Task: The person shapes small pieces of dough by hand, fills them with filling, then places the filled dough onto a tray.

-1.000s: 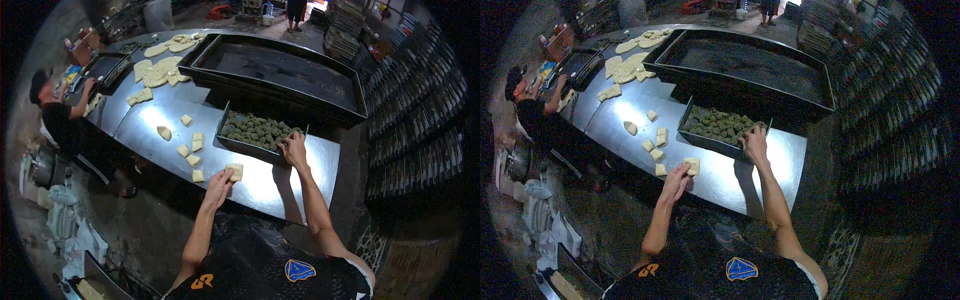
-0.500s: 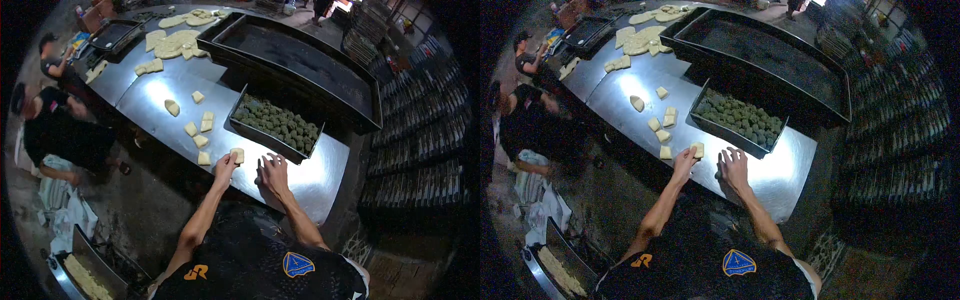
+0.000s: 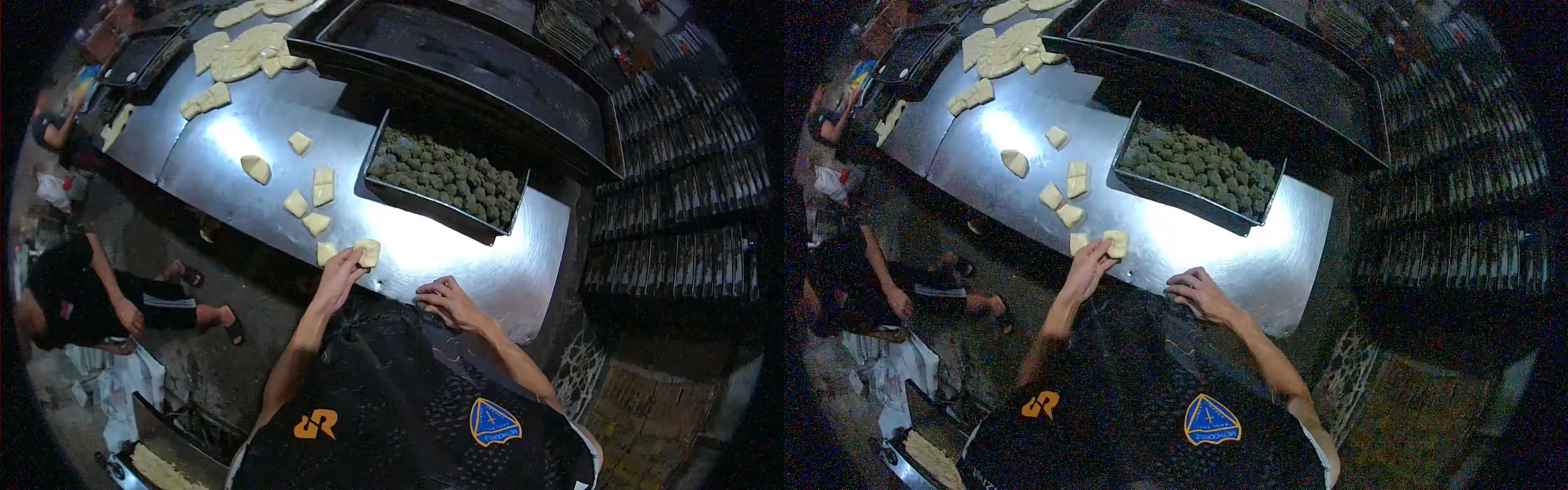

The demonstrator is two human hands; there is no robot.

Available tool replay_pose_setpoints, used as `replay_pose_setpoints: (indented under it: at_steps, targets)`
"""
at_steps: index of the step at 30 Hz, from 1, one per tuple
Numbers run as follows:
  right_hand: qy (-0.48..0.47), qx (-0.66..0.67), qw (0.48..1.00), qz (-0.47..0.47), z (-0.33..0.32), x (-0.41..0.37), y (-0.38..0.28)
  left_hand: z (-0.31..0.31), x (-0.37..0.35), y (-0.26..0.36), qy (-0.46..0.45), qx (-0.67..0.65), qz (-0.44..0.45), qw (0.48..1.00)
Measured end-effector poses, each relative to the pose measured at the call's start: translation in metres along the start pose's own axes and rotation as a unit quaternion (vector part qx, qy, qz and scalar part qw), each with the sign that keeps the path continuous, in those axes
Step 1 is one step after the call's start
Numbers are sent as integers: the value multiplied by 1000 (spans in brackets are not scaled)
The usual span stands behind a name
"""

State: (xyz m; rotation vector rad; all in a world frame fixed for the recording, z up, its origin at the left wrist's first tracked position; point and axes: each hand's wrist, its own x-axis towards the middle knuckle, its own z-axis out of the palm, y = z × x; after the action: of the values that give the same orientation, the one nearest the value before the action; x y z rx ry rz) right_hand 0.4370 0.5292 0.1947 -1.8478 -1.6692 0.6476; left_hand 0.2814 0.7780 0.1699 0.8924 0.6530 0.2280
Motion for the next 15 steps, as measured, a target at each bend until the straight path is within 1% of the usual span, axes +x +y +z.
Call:
replay_pose_setpoints:
  at_steps: [2, 4, 5, 6, 7, 8, 10, 12, 13, 14, 15]
  targets:
    - [-43, 90, 993, 62, -3, 2, 0, 8, -2, 6, -18, -61, -60, 996]
    - [-33, 87, 995, 36, -5, 5, -1, 16, -2, 7, -17, -67, -64, 996]
    - [6, 185, 975, 127, -3, 5, -4, 19, -1, 4, -27, -74, -75, 994]
    - [43, 279, 935, 215, -1, 7, -6, 22, -1, 0, -37, -81, -86, 992]
    - [81, 325, 912, 239, 6, 10, 0, 29, -4, 3, -32, -74, -94, 992]
    - [75, 323, 914, 234, 0, 19, -7, 35, -7, 3, -27, -78, -87, 993]
    - [145, 286, 922, 216, -14, 43, -25, 47, -15, 4, -47, -56, -98, 992]
    - [246, 215, 940, 95, -19, 65, -43, 58, -25, 1, -73, -72, -76, 992]
    - [264, 114, 957, 29, -17, 72, -43, 62, -25, -5, -70, -57, -43, 995]
    - [282, 13, 958, -40, -12, 78, -42, 65, -26, -10, -67, -41, -11, 997]
    - [282, 57, 957, -28, -3, 80, -40, 65, -27, -13, -59, -41, -2, 997]
